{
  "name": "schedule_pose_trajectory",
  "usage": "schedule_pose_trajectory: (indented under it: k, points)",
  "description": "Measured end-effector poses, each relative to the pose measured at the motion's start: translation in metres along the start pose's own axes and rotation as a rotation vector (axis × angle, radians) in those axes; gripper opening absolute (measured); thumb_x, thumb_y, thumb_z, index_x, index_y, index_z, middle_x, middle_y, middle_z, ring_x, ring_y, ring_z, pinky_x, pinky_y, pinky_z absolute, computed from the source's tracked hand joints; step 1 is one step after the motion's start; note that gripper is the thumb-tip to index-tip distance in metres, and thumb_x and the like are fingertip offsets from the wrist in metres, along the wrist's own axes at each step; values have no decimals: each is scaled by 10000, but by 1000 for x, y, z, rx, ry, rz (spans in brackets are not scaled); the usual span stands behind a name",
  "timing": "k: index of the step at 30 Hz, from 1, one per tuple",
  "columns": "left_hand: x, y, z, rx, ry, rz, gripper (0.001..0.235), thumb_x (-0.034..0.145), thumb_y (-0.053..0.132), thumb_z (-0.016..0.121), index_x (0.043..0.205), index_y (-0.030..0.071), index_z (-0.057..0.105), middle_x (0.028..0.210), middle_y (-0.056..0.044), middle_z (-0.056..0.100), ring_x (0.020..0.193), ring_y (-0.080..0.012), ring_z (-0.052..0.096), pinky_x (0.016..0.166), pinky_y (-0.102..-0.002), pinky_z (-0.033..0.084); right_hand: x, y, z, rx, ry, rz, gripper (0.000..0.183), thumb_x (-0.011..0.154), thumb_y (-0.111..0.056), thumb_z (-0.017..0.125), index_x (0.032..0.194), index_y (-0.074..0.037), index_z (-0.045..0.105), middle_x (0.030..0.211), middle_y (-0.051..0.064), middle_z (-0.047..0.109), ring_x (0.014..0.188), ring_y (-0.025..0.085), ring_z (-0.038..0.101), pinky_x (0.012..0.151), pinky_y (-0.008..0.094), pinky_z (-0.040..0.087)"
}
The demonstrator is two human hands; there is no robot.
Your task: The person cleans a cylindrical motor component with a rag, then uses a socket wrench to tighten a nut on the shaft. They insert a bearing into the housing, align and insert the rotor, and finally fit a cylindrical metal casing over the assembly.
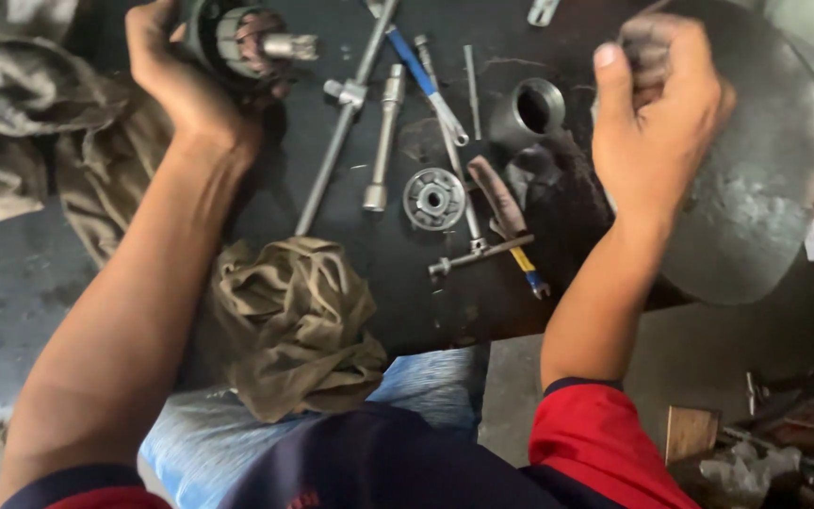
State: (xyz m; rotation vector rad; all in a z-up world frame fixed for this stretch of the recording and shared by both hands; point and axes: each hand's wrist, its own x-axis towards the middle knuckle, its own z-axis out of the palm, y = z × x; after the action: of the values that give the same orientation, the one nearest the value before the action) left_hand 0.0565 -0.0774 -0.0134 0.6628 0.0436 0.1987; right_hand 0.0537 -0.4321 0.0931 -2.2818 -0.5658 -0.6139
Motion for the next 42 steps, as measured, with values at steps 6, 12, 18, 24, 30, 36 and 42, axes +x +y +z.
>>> schedule_pose_trajectory:
  k: [6,12,18,24,30,36,42]
  points:
    - [2,0,-12,-1,-21,-58,530,922,512,452,925,12,625,871,-136,655,763,-296,613,569,-399,409,-1,8,2,-169,-139,-78,255,1026,-35,758,1259,16,667,1138,169,742,987,271,760,821,357,606]
    - [3,-1,-11,-40,-45,-49,508,932,509,456,884,28,609,844,-126,640,720,-283,570,554,-392,388,1,12,29,-439,-324,-74,543,927,-312,838,1313,11,636,1173,252,703,1012,438,691,835,514,557]
    - [0,2,5,-30,50,-80,538,861,504,433,925,19,655,719,-124,631,617,-247,585,538,-369,425,6,23,45,-653,-518,-20,634,847,-426,853,1321,-60,643,1160,261,673,941,458,682,795,536,554]
    - [9,-13,-7,-40,110,-55,529,896,493,424,978,31,668,734,-109,664,591,-233,615,494,-343,445,5,-4,30,56,-369,-124,558,919,-306,818,1320,-25,550,1302,251,607,1007,434,668,891,489,570]
    - [10,-17,-6,46,137,-59,519,879,502,462,978,52,702,779,-114,702,609,-253,647,498,-370,488,-10,34,41,1659,-374,368,606,1032,-521,633,1357,-20,531,1194,225,640,852,286,662,606,348,539]
    - [11,-14,-16,-33,123,-23,514,915,437,482,1023,-22,687,906,-162,707,794,-301,677,716,-425,567,-8,13,60,1822,-374,585,623,1091,-515,455,1156,85,609,931,303,633,525,271,548,460,278,459]
    - [8,-10,-13,62,123,-35,572,940,455,425,1074,-31,695,920,-162,731,782,-292,702,624,-396,542,-14,14,67,1898,-436,469,599,1069,-511,448,1092,69,593,870,294,633,527,291,602,483,296,510]
